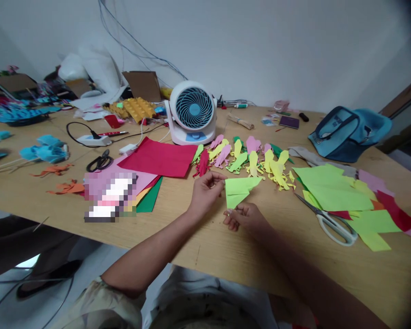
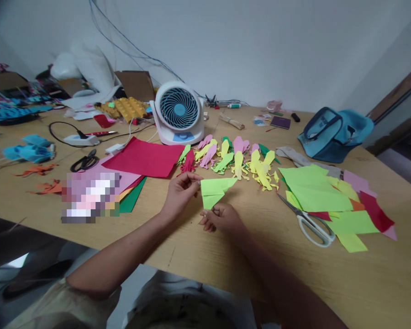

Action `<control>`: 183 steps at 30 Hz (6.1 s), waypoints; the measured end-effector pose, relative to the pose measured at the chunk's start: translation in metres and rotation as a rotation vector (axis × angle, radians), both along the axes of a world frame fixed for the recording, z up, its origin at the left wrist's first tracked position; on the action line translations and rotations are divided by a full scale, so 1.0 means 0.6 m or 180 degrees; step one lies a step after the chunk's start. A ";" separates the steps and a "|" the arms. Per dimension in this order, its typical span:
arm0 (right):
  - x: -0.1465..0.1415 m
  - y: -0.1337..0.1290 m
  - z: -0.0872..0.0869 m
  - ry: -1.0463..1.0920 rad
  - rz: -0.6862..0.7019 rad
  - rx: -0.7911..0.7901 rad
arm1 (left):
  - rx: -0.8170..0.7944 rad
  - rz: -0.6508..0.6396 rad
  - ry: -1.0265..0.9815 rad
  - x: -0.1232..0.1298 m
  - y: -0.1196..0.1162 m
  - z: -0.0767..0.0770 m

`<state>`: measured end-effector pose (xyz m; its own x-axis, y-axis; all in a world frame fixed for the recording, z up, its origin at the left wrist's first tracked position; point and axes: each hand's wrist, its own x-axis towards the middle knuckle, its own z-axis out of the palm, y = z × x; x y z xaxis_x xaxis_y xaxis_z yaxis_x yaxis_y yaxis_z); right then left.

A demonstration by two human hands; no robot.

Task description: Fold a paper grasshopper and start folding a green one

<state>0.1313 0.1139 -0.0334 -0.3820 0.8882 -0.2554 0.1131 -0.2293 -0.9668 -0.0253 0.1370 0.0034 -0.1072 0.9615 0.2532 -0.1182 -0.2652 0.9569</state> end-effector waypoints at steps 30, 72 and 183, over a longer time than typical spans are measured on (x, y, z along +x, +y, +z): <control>0.000 0.001 -0.019 -0.0086 -0.0202 0.0348 | -0.0813 -0.0693 -0.0206 0.000 0.003 -0.004; 0.029 0.017 0.008 0.0270 -0.0427 0.0411 | -0.1341 -0.1042 0.0239 0.000 0.013 -0.015; 0.023 0.022 0.029 0.1467 -0.1792 0.1143 | -0.0825 -0.0846 -0.0210 0.023 -0.014 -0.020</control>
<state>0.1454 0.1271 -0.0163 0.1495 0.9764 0.1558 -0.3543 0.2000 -0.9135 -0.0114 0.1289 -0.0087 0.1466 0.9892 -0.0014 -0.2140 0.0331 0.9763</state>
